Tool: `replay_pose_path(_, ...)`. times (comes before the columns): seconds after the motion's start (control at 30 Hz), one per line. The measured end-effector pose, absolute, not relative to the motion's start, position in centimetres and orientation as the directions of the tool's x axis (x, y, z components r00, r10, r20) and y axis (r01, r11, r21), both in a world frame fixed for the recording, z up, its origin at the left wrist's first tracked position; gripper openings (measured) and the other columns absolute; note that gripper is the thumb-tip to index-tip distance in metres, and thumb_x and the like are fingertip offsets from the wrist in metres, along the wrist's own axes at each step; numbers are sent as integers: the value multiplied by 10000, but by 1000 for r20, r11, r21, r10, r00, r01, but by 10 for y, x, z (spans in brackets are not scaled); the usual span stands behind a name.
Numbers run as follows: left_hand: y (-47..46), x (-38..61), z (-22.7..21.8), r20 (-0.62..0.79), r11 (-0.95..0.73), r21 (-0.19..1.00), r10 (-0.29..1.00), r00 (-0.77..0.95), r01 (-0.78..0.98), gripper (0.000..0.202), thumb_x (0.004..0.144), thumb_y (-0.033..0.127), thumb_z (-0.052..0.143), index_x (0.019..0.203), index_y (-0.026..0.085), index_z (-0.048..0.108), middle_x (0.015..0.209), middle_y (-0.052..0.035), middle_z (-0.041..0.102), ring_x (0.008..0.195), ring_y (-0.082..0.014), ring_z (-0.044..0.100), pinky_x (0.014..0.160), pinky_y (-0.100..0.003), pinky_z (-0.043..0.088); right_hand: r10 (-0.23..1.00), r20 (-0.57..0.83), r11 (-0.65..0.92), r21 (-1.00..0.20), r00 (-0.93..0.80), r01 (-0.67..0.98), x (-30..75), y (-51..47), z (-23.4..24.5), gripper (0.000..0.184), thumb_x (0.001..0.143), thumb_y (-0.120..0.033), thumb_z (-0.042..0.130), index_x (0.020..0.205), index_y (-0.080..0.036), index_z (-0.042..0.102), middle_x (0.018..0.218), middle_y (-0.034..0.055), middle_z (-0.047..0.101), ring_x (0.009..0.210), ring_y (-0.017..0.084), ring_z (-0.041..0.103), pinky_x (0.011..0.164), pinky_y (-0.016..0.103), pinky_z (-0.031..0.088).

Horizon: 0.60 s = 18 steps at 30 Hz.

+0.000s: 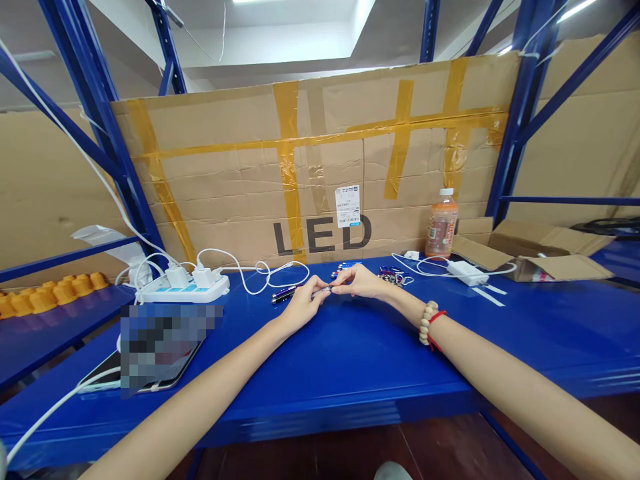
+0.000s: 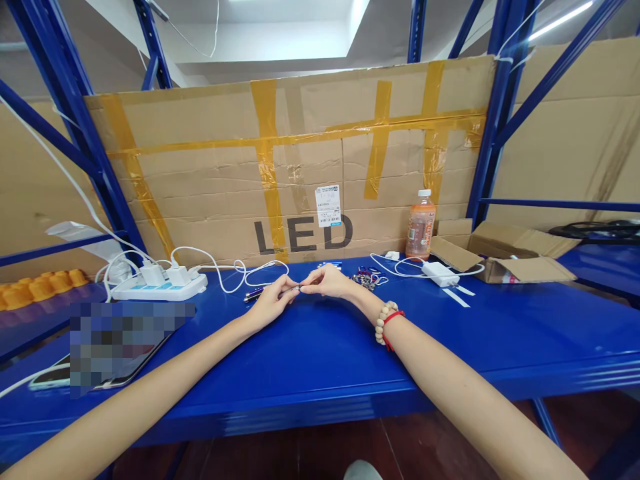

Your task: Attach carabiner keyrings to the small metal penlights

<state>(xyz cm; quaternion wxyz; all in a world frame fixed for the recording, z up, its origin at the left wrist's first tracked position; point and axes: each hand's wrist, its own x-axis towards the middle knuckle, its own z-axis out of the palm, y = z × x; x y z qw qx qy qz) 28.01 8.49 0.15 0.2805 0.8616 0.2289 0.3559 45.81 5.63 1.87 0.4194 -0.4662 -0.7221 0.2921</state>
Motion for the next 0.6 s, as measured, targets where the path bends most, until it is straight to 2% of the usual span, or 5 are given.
replay_pose_path(0.2,88,280,-1,530,-774,604,567,630,188,107,795,286,447,822,183,455,725,11,598,655,-119,539,610,-222,395,928,323,373,-820,-188,434,456,58,17,379,527,-452,682,683,-106,682,600,25,592,472,68,439,369,182,356)
replay_pose_path(0.4,85,279,4,538,-806,549,543,645,220,198,814,269,413,980,183,478,590,41,525,559,-109,499,593,-223,389,945,278,326,-838,-172,439,454,54,22,392,539,-468,674,696,-109,680,585,14,558,502,75,444,389,181,360)
replay_pose_path(0.5,83,280,7,529,-797,557,556,641,232,275,830,277,377,1061,174,485,603,29,514,575,-112,499,615,-230,389,950,275,311,-856,-144,412,452,51,24,387,564,-466,662,718,-112,678,586,11,542,526,76,445,400,172,351)
replay_pose_path(0.6,81,281,9,524,-780,578,581,623,241,304,838,287,355,1060,159,518,622,14,518,596,-116,500,629,-233,385,953,279,302,-875,-116,378,449,48,26,383,579,-467,655,736,-118,674,611,11,545,533,68,433,407,164,336)
